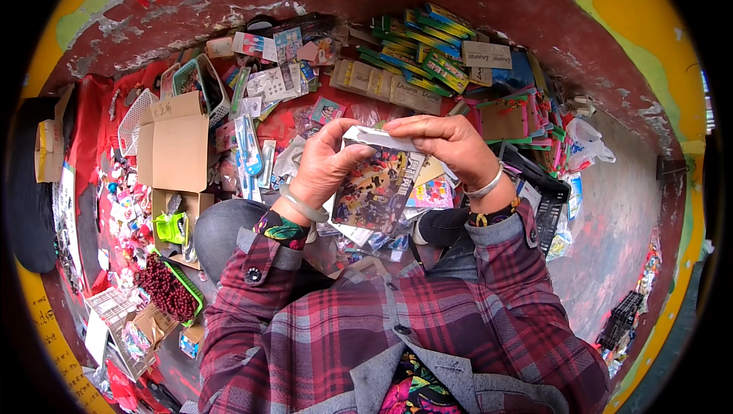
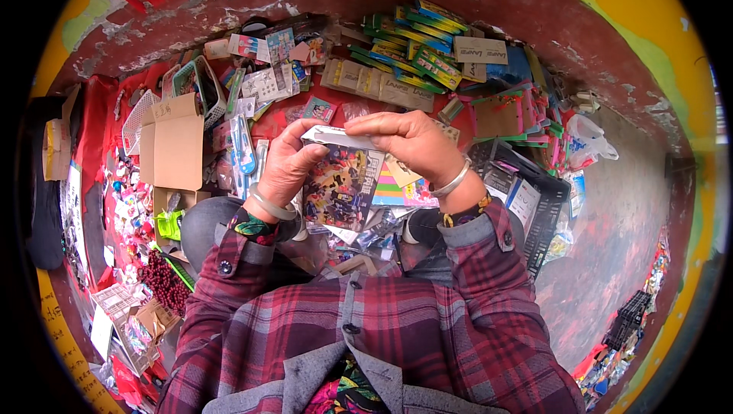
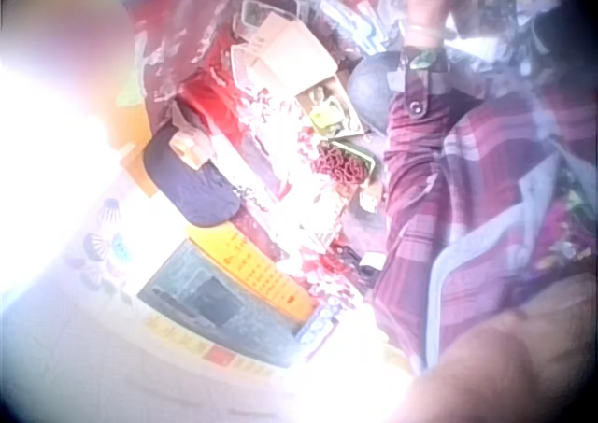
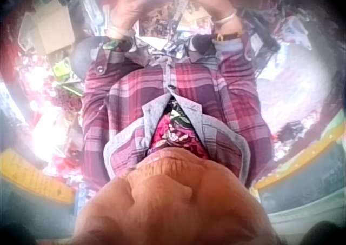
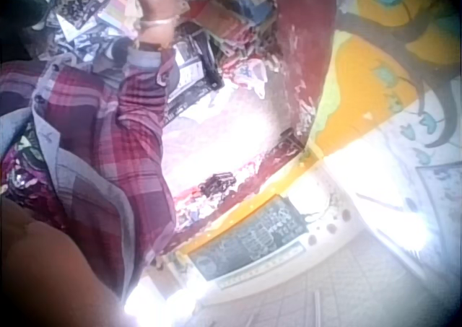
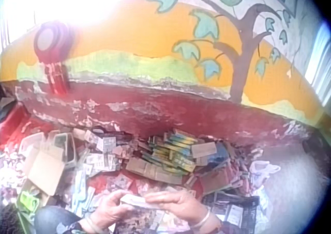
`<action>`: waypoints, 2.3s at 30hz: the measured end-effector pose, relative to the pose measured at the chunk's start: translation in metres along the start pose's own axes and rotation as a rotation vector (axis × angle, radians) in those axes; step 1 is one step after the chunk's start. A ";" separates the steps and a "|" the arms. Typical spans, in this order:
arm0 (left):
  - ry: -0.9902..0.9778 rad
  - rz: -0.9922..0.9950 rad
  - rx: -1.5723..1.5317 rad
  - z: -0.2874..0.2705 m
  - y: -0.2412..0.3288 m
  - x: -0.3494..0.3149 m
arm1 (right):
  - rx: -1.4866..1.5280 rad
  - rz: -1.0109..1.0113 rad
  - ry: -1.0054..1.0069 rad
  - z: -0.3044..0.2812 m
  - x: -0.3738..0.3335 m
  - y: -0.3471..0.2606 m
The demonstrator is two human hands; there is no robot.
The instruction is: The person sits on the floor surrounded by a large pile of assorted merchandise and packaging. They pick up various small items, including boxes, plastic-wrapped goods, and cards, inspect them by turning them over, and then place them back into the pile or into a nearby container.
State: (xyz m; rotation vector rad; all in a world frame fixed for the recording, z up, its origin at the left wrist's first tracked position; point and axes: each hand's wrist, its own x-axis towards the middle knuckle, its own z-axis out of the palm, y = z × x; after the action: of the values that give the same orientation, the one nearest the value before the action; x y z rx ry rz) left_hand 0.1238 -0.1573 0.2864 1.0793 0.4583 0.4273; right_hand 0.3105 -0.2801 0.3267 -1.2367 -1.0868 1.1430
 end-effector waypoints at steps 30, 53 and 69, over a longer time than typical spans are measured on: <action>0.386 -0.091 -0.244 -0.015 -0.024 0.012 | -0.517 -0.053 0.303 0.059 0.008 0.051; 0.195 -0.407 -0.177 0.032 -0.056 -0.059 | 0.209 0.336 0.495 0.081 -0.088 0.084; 0.266 -0.047 -0.002 0.008 -0.044 0.000 | 0.457 0.612 0.465 -0.069 -0.111 0.011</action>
State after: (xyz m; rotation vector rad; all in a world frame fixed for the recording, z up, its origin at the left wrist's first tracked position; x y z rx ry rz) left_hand 0.1332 -0.1815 0.2499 1.0119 0.7171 0.5321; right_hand 0.3654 -0.3988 0.3137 -1.3966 -0.0731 1.3591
